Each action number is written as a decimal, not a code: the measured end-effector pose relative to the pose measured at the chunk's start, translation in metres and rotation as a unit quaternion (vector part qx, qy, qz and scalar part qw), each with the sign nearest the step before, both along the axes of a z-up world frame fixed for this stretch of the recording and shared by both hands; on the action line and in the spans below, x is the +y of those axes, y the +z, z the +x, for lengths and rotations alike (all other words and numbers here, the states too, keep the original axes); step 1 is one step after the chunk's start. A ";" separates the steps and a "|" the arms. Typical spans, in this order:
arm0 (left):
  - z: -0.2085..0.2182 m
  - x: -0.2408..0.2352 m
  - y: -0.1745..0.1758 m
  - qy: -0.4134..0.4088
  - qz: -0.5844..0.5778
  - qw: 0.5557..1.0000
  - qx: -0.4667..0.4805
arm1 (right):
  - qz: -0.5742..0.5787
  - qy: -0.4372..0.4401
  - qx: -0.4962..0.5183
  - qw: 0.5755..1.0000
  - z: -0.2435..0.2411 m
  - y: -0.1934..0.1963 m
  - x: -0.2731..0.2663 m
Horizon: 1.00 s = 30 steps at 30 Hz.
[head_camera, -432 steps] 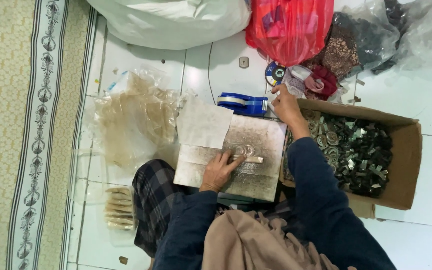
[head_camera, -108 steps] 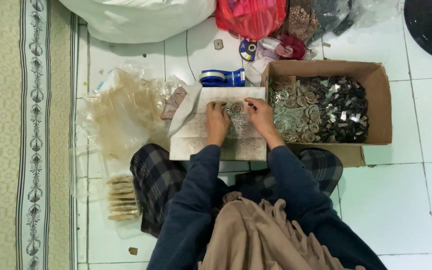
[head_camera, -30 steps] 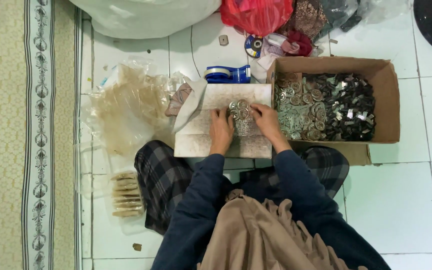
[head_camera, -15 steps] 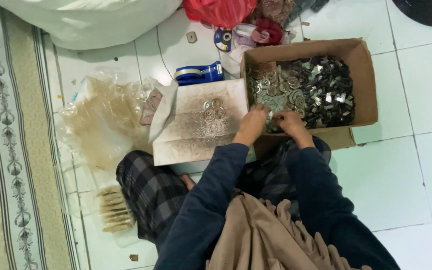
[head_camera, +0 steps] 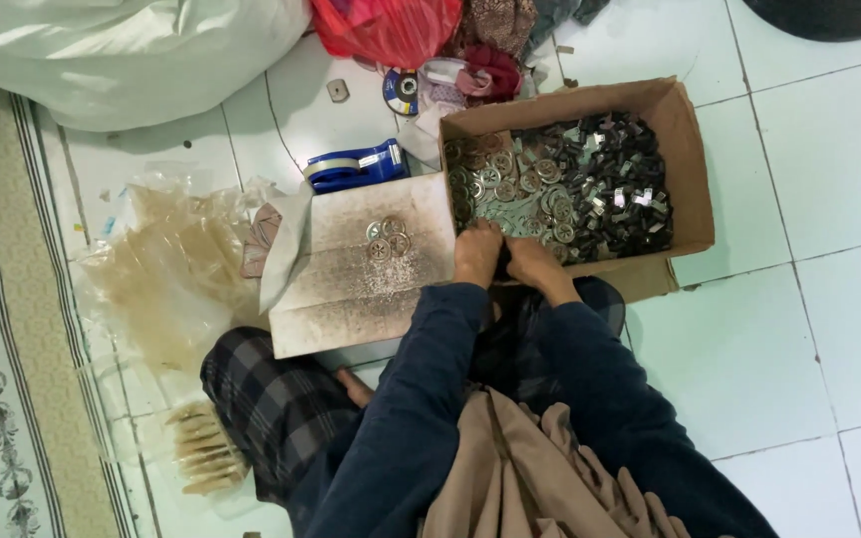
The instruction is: The person picks up metal ornaments from a box and by hand, places them into small plastic bags, then places the filled bags on top of a larger piece of material.
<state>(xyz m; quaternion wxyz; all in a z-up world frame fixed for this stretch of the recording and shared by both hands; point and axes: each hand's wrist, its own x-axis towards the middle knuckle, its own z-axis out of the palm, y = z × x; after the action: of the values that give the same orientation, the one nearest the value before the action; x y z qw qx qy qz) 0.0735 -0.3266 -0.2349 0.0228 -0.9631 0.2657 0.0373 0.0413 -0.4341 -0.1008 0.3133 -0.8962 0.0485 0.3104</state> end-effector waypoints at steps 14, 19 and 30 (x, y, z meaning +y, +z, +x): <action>-0.011 0.058 0.150 0.086 -0.479 0.867 0.106 | 0.238 -0.285 -0.160 0.915 -0.017 -0.043 -0.042; -0.028 0.123 0.144 0.212 -0.562 0.791 0.116 | 0.264 -0.289 -0.194 0.899 -0.015 0.002 0.014; -0.047 0.214 0.148 0.298 -0.441 0.847 0.022 | 0.155 -0.095 -0.353 0.918 0.003 0.009 0.136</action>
<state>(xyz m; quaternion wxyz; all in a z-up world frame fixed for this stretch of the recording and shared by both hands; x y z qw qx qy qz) 0.0261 -0.1123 -0.0868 -0.4220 -0.9037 -0.0448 -0.0571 0.0439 -0.2985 -0.0922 0.4732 -0.8788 -0.0293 -0.0538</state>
